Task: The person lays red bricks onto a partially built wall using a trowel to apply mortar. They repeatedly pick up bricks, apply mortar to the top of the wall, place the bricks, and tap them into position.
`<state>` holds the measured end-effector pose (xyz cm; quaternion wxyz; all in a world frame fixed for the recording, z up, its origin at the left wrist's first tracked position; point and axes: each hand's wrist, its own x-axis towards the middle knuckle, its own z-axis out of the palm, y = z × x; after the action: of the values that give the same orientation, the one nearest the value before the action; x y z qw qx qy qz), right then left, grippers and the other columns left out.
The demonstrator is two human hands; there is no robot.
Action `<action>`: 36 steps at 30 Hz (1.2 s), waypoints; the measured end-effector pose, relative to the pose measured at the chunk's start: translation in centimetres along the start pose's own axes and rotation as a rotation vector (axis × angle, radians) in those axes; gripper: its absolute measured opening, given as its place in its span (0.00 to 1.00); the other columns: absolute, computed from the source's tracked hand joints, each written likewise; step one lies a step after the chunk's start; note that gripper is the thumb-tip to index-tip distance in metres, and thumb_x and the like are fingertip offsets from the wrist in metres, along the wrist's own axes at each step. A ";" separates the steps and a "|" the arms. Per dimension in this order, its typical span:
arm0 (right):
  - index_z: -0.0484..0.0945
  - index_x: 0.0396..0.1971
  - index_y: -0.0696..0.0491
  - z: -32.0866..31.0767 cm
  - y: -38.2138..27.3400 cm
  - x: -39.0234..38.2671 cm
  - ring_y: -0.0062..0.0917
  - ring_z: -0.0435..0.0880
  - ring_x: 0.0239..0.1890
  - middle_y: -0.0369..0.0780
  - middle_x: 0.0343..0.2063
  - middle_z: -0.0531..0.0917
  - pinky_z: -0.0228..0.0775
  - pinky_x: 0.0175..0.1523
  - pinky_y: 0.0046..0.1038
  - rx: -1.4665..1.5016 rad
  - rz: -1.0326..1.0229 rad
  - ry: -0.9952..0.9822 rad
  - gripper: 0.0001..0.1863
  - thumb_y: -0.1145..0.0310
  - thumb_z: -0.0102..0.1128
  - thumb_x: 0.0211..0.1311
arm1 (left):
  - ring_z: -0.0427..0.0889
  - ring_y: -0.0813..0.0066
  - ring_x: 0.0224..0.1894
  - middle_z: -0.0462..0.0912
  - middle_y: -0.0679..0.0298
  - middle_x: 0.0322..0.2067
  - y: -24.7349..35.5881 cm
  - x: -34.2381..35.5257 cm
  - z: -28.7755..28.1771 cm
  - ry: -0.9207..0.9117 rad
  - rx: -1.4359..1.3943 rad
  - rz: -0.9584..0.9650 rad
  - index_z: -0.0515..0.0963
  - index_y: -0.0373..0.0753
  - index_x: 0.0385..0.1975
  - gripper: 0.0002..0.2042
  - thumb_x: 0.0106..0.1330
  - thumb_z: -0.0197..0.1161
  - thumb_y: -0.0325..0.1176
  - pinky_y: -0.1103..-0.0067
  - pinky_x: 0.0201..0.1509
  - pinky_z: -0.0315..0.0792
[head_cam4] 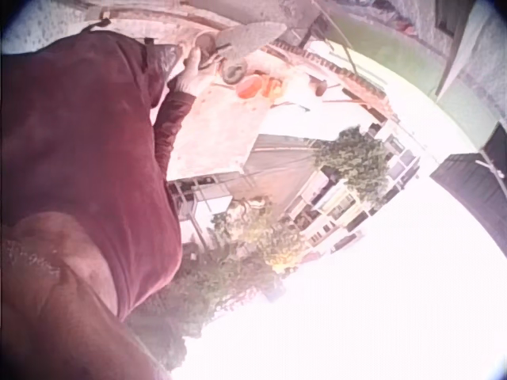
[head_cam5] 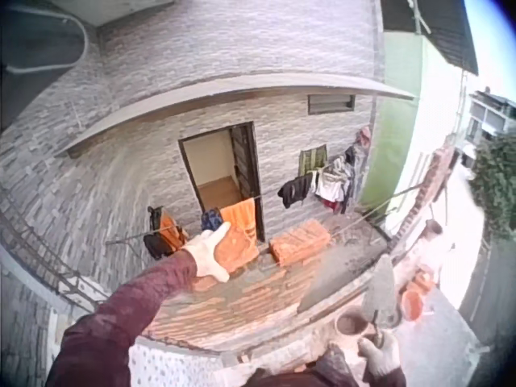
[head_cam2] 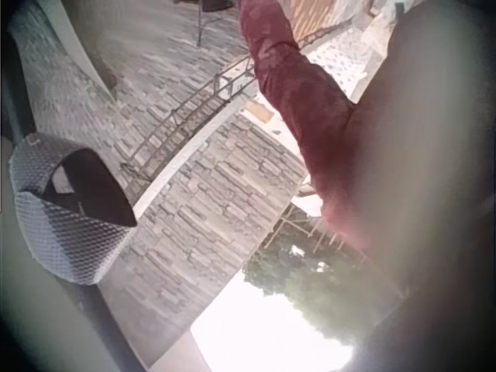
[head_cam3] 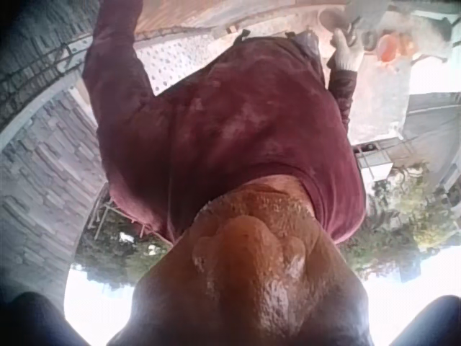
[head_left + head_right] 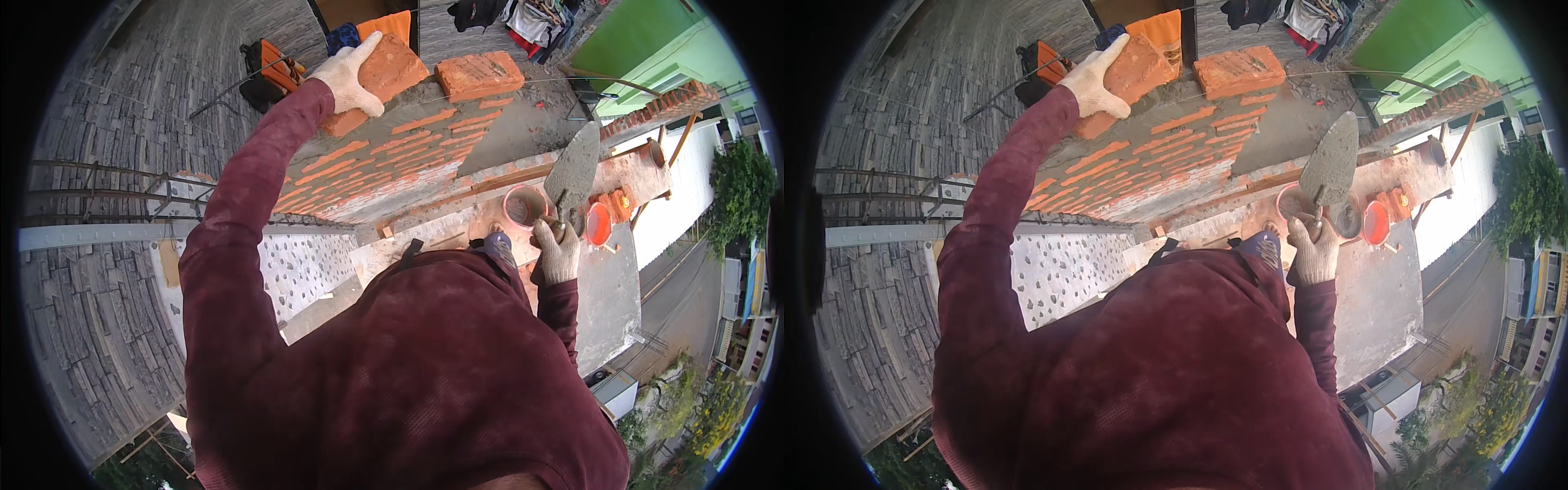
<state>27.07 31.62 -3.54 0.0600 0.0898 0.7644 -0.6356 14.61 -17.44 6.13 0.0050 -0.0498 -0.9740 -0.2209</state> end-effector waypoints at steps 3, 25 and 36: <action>0.81 0.40 0.62 -2.7 5.3 -1.7 0.22 0.84 0.30 0.41 0.32 0.84 0.80 0.36 0.25 0.016 0.189 0.139 0.18 0.61 0.73 0.64 | 0.73 0.44 0.65 0.71 0.46 0.63 -2.0 2.4 1.0 -0.205 0.157 -0.070 0.44 0.59 0.82 0.69 0.36 0.85 0.47 0.60 0.67 0.72; 0.76 0.39 0.62 -7.4 12.5 -8.4 0.24 0.83 0.26 0.42 0.28 0.82 0.80 0.30 0.25 -0.063 0.606 0.209 0.20 0.61 0.73 0.63 | 0.71 0.47 0.67 0.68 0.52 0.65 -2.0 5.6 7.1 -0.423 0.259 -0.119 0.41 0.63 0.82 0.68 0.39 0.83 0.47 0.56 0.66 0.71; 0.77 0.41 0.64 -5.9 11.3 -6.8 0.25 0.84 0.27 0.42 0.29 0.82 0.80 0.31 0.27 -0.109 0.551 0.075 0.22 0.59 0.70 0.64 | 0.69 0.48 0.71 0.64 0.53 0.72 -2.7 5.4 8.3 -0.421 0.272 -0.133 0.40 0.70 0.81 0.69 0.40 0.85 0.58 0.46 0.70 0.66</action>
<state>36.21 38.96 -11.92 0.2068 0.3145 0.7458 -0.5496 9.11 -15.79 -2.36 -0.2058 -0.0297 -0.9755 -0.0724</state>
